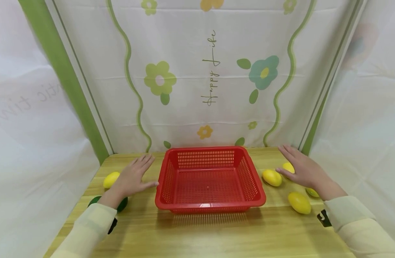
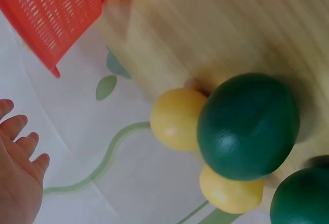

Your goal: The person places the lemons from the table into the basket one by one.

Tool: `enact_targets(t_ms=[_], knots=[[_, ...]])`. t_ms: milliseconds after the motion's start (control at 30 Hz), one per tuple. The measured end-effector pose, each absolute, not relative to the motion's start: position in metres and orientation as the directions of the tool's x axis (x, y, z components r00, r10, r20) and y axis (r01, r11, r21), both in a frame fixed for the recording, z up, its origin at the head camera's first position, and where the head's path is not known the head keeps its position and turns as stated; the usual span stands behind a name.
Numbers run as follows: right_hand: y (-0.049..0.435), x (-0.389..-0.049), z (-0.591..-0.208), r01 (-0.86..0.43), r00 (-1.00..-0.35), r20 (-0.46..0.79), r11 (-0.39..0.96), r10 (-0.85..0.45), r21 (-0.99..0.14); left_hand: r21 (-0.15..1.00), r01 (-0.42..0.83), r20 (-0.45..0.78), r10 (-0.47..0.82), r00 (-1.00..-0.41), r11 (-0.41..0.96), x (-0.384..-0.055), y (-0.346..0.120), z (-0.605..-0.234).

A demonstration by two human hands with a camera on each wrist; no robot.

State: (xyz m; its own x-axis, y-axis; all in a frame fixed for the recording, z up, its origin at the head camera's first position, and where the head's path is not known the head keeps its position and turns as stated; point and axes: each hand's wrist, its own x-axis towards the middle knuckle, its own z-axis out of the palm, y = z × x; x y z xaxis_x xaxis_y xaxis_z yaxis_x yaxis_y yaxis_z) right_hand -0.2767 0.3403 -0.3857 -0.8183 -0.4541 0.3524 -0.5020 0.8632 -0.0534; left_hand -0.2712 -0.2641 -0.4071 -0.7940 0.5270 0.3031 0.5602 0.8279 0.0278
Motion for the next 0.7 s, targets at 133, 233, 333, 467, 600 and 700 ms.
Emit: enact_targets(t_ms=[133, 233, 333, 467, 600, 700], knots=[[0.342, -0.272, -0.388, -0.504, -0.813, 0.371, 0.861, -0.448, -0.065, 0.047, 0.599, 0.327, 0.555, -0.765, 0.799, -0.266, -0.262, -0.414], [0.343, -0.267, -0.389, -0.500, -0.814, 0.376, 0.864, -0.442, -0.065, 0.059, 0.619, 0.347, 0.565, -0.748, 0.783, -0.264, -0.259, -0.418], [0.343, -0.262, -0.389, -0.488, -0.822, 0.368, 0.870, -0.434, -0.065, 0.078, 0.642, 0.357, 0.580, -0.732, 0.762, -0.262, -0.257, -0.422], [0.343, -0.257, -0.390, -0.481, -0.830, 0.364, 0.873, -0.424, -0.081, 0.113, 0.658, 0.345, 0.592, -0.729, 0.744, -0.258, -0.252, -0.426], [0.344, -0.252, -0.395, -0.489, -0.818, 0.387, 0.869, -0.427, -0.076, 0.142, 0.658, 0.314, 0.596, -0.739, 0.740, -0.253, -0.248, -0.429], [0.347, -0.249, -0.400, -0.502, -0.798, 0.416, 0.862, -0.435, -0.061, 0.152, 0.655, 0.295, 0.598, -0.745, 0.740, -0.250, -0.245, -0.432]])
